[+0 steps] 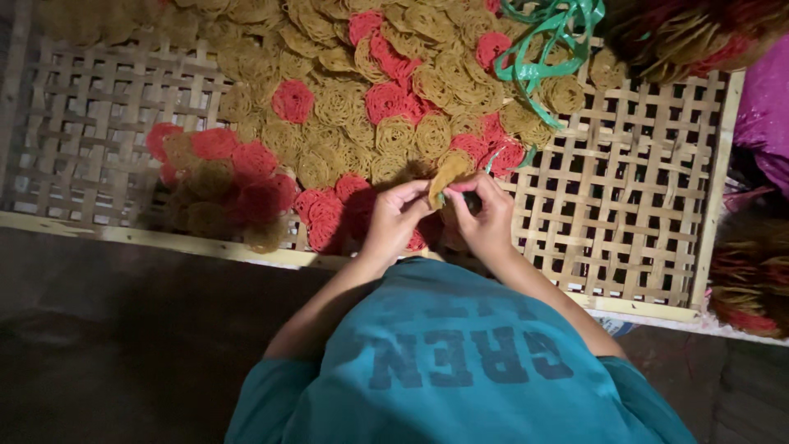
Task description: The person gathers red and brown coiled items from a woven tray and ties them together with a green ribbon to form decorative bundles. The person repeatedly picks up coils, wraps the ribbon around them, and places the finished bundles on the tray.
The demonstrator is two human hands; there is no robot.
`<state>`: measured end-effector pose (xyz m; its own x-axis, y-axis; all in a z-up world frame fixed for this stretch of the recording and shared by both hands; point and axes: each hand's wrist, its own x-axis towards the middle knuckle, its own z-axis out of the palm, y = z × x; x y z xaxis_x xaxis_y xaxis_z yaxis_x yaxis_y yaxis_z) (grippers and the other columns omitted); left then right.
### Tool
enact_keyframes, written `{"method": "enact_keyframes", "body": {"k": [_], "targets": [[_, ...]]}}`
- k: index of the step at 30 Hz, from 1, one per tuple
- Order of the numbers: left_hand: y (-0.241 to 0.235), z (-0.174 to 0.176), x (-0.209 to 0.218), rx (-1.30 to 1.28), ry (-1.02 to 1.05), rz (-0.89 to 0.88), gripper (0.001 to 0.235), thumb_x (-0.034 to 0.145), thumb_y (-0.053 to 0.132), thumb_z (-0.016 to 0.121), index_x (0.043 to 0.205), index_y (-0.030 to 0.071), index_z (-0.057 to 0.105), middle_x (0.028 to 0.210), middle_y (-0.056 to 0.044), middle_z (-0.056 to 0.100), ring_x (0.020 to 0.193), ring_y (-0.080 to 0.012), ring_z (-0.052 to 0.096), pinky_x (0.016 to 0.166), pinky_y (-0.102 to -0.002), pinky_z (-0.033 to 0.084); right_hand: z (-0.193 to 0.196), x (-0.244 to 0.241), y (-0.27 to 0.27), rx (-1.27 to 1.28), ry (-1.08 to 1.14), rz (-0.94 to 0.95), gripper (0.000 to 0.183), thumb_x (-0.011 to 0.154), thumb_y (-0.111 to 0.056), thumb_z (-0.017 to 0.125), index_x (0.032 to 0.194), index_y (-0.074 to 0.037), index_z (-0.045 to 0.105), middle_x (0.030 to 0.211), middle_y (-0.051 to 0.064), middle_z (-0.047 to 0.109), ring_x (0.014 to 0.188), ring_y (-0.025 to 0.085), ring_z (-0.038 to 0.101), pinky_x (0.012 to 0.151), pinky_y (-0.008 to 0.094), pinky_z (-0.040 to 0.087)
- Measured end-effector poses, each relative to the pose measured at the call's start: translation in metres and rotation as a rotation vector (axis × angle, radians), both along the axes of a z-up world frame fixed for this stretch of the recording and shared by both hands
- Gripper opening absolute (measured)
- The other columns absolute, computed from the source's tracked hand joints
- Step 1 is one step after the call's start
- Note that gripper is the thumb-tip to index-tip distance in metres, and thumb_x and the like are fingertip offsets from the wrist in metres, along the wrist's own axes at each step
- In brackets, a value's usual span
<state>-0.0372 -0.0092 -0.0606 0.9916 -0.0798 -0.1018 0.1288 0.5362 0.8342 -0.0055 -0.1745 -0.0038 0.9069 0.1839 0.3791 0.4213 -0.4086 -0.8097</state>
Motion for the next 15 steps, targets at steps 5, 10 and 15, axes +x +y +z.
{"method": "enact_keyframes", "body": {"k": [5, 10, 15], "targets": [[0.001, 0.024, -0.006, 0.047, 0.013, -0.008, 0.034, 0.103, 0.010, 0.066, 0.132, -0.009, 0.063, 0.118, -0.010, 0.070, 0.102, -0.0126, 0.066, 0.093, -0.032, 0.056, -0.001, -0.001, -0.003, 0.064, 0.055, 0.052, 0.012, 0.092, 0.000, 0.077, 0.094, 0.003, 0.065, 0.090, 0.012, 0.068, 0.082, 0.019, 0.065, 0.075, 0.029, 0.051], [0.005, 0.030, 0.001, -0.035, 0.174, 0.189, 0.030, 0.103, 0.016, 0.060, 0.123, -0.006, 0.065, 0.109, -0.008, 0.071, 0.097, -0.0142, 0.070, 0.088, -0.039, 0.064, 0.000, -0.002, -0.005, 0.397, 0.224, -0.014, 0.006, 0.098, 0.000, 0.070, 0.101, 0.001, 0.065, 0.095, 0.010, 0.065, 0.086, 0.015, 0.062, 0.080, 0.027, 0.050], [0.003, 0.034, -0.003, 0.000, 0.125, 0.174, 0.025, 0.106, 0.014, 0.062, 0.121, -0.006, 0.067, 0.106, -0.006, 0.069, 0.094, -0.0129, 0.067, 0.090, -0.040, 0.065, 0.011, -0.002, -0.004, 0.010, 0.005, -0.079, 0.008, 0.092, 0.003, 0.075, 0.093, 0.001, 0.068, 0.087, 0.011, 0.069, 0.078, 0.019, 0.063, 0.072, 0.029, 0.047]]}}
